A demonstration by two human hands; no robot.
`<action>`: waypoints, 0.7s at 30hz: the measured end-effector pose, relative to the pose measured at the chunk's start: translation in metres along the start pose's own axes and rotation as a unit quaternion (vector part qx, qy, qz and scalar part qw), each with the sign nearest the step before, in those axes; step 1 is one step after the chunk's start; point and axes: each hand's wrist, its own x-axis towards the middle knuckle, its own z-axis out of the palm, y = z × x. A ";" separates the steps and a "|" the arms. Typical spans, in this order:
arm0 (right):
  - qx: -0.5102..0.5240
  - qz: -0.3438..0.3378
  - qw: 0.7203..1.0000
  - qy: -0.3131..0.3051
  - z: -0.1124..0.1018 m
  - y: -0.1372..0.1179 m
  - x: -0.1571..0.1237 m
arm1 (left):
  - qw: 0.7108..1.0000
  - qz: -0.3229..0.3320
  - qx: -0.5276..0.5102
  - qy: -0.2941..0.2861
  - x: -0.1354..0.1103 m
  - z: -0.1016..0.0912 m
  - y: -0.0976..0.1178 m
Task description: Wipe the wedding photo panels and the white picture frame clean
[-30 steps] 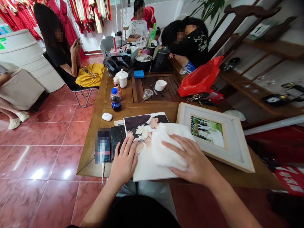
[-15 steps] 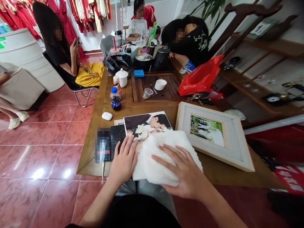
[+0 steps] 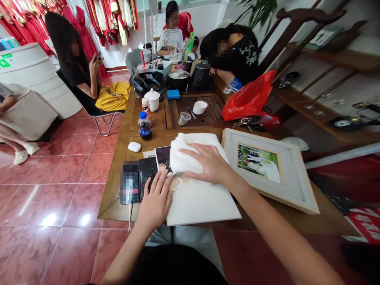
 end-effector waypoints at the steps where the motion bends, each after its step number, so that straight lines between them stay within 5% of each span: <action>1: 0.001 0.006 1.000 0.002 0.001 0.002 0.006 | 1.000 -0.001 -0.001 -0.001 0.000 0.000 0.000; 8: 0.010 -0.004 1.000 0.000 0.001 -0.003 0.009 | 1.000 -0.007 -0.005 0.001 0.000 0.000 0.002; 21: -0.004 -0.062 0.998 0.002 -0.002 -0.051 -0.092 | 1.000 -0.004 0.002 0.018 -0.001 -0.001 0.003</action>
